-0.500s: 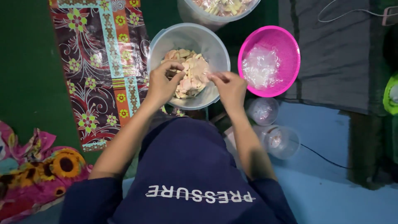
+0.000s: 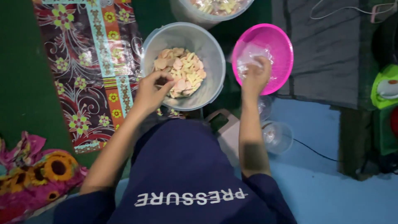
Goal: Packaging sliced food items into small plastic bags
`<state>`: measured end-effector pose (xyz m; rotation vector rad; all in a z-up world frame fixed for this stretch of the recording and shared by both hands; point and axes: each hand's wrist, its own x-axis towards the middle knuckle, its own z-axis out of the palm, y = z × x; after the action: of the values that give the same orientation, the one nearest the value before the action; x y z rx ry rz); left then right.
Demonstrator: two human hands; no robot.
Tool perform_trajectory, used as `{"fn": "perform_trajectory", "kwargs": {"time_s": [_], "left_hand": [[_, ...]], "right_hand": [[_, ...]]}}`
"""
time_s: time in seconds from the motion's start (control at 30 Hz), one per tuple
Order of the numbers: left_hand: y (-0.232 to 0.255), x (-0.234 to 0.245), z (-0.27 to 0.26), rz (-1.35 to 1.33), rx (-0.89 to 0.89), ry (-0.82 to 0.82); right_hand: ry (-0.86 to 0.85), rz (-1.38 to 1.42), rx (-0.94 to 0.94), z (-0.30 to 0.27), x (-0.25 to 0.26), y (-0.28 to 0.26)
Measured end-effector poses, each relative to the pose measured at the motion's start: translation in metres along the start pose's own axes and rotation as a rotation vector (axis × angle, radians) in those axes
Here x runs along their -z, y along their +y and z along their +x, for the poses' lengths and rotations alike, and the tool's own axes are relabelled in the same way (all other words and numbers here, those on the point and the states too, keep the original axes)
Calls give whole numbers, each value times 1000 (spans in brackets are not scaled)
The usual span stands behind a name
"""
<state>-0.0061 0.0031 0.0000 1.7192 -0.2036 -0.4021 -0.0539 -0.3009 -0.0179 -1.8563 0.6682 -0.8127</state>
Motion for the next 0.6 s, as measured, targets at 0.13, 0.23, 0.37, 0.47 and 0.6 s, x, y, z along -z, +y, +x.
{"fn": "perform_trajectory", "kwargs": {"time_s": [0.13,0.23,0.37,0.47,0.6], "left_hand": [[6,-2,-7,76,14,2],[14,-7,-9,133,5,-18],[50,-11,1,189,11,-81],[80,-16,22,336,-119,-171],[89,-25,83,519,-365,-148]], "right_hand": [[315,-419,328,33,44,45],[378,434,-142,63,36,149],[-596,-586,263,55,63,209],[-849,-693,180,59,63,256],[-631,-592,56,36,71,176]]}}
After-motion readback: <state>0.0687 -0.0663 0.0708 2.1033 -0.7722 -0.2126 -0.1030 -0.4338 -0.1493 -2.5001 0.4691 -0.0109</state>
